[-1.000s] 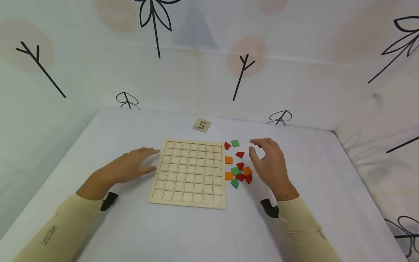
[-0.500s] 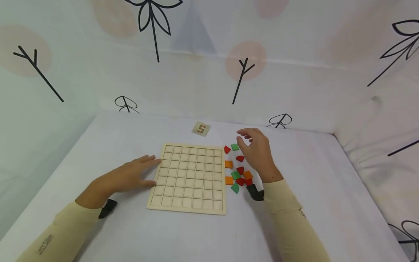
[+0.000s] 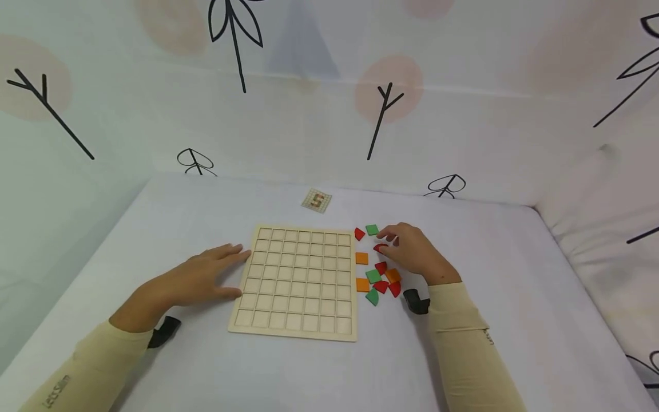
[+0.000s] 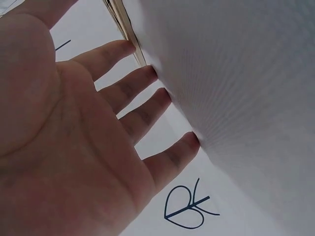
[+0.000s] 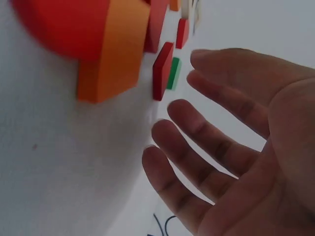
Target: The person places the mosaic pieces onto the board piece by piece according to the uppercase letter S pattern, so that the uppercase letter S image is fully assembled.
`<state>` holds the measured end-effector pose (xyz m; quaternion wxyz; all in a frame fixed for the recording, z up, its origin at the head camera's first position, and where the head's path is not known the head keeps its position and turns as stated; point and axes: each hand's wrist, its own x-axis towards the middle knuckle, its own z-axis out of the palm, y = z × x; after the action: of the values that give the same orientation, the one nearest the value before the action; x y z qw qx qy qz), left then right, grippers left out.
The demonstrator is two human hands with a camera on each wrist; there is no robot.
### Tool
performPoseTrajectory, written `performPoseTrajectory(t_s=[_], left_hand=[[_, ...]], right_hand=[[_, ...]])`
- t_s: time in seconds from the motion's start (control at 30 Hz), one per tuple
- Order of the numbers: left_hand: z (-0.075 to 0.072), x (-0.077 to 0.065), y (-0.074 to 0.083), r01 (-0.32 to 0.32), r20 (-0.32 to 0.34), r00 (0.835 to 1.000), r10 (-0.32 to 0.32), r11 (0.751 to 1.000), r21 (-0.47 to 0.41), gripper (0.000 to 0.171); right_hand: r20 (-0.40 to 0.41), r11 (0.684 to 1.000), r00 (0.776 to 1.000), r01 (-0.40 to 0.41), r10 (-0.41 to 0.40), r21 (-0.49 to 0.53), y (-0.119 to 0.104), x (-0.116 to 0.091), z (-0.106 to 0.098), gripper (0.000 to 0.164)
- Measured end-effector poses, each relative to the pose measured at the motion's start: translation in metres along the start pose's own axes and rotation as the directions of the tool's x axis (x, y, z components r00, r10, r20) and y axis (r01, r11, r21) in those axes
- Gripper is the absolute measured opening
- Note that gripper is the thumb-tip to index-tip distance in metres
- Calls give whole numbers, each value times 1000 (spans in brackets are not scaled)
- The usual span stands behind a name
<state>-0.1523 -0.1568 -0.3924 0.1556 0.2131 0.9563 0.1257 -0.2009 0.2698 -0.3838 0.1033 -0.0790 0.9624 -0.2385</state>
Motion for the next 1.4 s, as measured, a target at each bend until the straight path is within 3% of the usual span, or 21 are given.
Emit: performPoseTrajectory(t_s=[0.33, 0.8, 1.17, 1.4], left_hand=[[-2, -3, 2, -16, -11, 1000, 16, 1000, 15, 82], [-3, -2, 2, -38, -16, 999, 39, 999, 17, 88], [0, -3, -1, -23, -7, 1000, 23, 1000, -9, 93], [-2, -3, 0, -21, -16, 1000, 22, 1000, 18, 93]], right_hand=[[29, 999, 999, 38, -38, 2, 7, -1, 1, 28], [1, 999, 1000, 17, -17, -40, 10, 4, 8, 20], [62, 999, 998, -1, 4, -36, 9, 3, 7, 24], [36, 999, 999, 3, -2, -40, 9, 4, 5, 20]])
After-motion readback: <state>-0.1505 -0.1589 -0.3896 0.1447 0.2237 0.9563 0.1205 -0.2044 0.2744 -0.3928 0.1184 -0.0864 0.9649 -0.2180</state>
